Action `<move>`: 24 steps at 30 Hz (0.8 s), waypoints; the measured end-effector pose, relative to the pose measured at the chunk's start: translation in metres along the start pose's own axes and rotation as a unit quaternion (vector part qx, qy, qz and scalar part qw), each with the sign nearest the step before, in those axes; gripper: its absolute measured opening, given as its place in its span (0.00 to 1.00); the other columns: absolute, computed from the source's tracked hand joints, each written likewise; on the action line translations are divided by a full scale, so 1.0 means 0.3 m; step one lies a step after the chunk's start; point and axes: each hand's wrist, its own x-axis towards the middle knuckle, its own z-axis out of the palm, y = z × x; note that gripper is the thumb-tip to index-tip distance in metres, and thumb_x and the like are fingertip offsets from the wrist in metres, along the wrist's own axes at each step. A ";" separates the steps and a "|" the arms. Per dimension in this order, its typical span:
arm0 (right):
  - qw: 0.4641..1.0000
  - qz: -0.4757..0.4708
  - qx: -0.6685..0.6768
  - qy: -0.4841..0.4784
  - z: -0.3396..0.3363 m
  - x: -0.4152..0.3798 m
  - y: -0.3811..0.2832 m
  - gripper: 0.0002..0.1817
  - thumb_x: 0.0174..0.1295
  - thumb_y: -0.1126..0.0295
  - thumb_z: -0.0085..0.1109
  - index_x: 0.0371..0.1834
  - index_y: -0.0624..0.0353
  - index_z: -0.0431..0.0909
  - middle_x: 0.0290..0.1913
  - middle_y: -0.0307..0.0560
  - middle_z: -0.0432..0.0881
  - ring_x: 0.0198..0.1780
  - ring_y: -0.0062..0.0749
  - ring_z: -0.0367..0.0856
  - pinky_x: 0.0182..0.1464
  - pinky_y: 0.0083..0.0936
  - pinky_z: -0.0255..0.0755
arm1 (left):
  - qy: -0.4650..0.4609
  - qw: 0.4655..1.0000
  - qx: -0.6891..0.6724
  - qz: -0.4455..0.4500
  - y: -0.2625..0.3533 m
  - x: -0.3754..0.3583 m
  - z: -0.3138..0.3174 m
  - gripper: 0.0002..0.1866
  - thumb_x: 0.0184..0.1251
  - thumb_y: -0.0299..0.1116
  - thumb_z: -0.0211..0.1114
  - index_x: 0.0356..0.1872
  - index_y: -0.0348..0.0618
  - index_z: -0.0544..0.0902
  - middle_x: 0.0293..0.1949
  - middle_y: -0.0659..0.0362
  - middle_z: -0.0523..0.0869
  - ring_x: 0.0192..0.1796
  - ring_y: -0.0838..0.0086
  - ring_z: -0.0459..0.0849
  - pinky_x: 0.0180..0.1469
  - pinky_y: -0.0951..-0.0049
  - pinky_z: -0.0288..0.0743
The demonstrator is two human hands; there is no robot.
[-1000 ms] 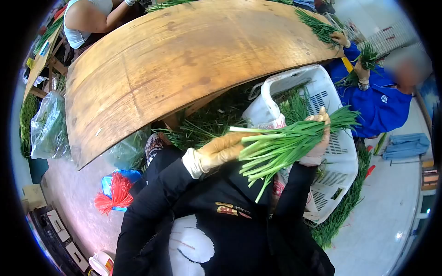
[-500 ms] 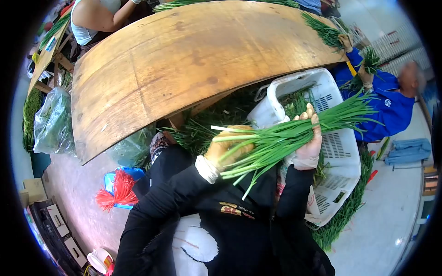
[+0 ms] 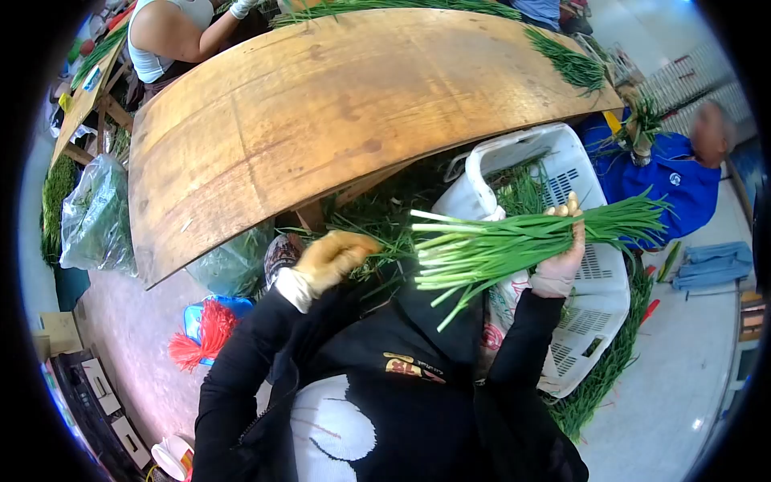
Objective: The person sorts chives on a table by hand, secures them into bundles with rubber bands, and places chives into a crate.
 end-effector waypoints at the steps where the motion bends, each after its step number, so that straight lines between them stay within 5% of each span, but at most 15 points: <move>1: 1.000 -0.006 0.004 -0.020 0.012 -0.001 0.008 0.15 0.62 0.70 0.46 0.51 0.62 0.68 0.38 0.39 0.76 0.40 0.26 0.75 0.51 0.27 0.71 | -0.045 0.996 0.059 0.058 0.011 0.032 0.022 0.20 0.61 0.41 0.57 0.48 0.36 0.75 0.44 0.51 0.79 0.48 0.66 0.76 0.49 0.70 0.70; 5: 0.999 0.033 0.013 -0.040 0.094 -0.024 0.089 0.15 0.60 0.69 0.51 0.50 0.62 0.68 0.37 0.37 0.75 0.40 0.24 0.74 0.49 0.25 0.71 | 0.036 0.941 0.239 0.238 0.102 0.122 0.151 0.20 0.53 0.37 0.64 0.46 0.38 0.76 0.47 0.50 0.77 0.49 0.58 0.75 0.52 0.66 0.67; 10: 0.997 0.070 0.015 -0.005 0.110 -0.045 0.118 0.15 0.61 0.68 0.51 0.49 0.61 0.69 0.35 0.34 0.73 0.37 0.22 0.72 0.49 0.24 0.68 | 0.013 0.939 0.264 0.219 0.120 0.131 0.196 0.17 0.50 0.32 0.66 0.42 0.38 0.78 0.41 0.50 0.80 0.43 0.60 0.78 0.43 0.66 0.71; 13: 0.997 0.077 0.031 0.002 0.127 -0.060 0.112 0.15 0.61 0.69 0.50 0.49 0.62 0.69 0.34 0.34 0.72 0.38 0.22 0.71 0.49 0.25 0.68 | 0.083 0.939 0.201 0.267 0.115 0.123 0.211 0.14 0.52 0.30 0.64 0.40 0.36 0.78 0.35 0.50 0.81 0.35 0.61 0.79 0.36 0.69 0.71; 16: 0.997 0.069 0.020 -0.017 0.112 -0.057 0.113 0.15 0.61 0.68 0.50 0.49 0.63 0.69 0.35 0.34 0.73 0.39 0.22 0.71 0.50 0.26 0.68 | 0.075 0.966 0.158 0.191 0.121 0.112 0.222 0.07 0.59 0.26 0.57 0.37 0.35 0.78 0.23 0.54 0.76 0.24 0.68 0.73 0.29 0.74 0.68; 20: 0.999 0.047 -0.002 -0.020 0.103 -0.057 0.130 0.15 0.61 0.68 0.50 0.49 0.63 0.69 0.36 0.34 0.75 0.39 0.22 0.72 0.53 0.27 0.67 | 0.132 0.986 0.061 0.083 0.113 0.096 0.241 0.06 0.59 0.24 0.57 0.36 0.35 0.79 0.25 0.56 0.78 0.26 0.75 0.75 0.30 0.79 0.69; 24: 0.999 0.049 0.012 0.003 0.084 -0.058 0.133 0.16 0.61 0.68 0.50 0.51 0.63 0.68 0.38 0.35 0.75 0.41 0.23 0.73 0.55 0.28 0.67 | 0.170 0.956 0.130 0.198 0.083 0.095 0.233 0.07 0.57 0.22 0.59 0.37 0.34 0.80 0.30 0.57 0.83 0.30 0.77 0.79 0.34 0.79 0.73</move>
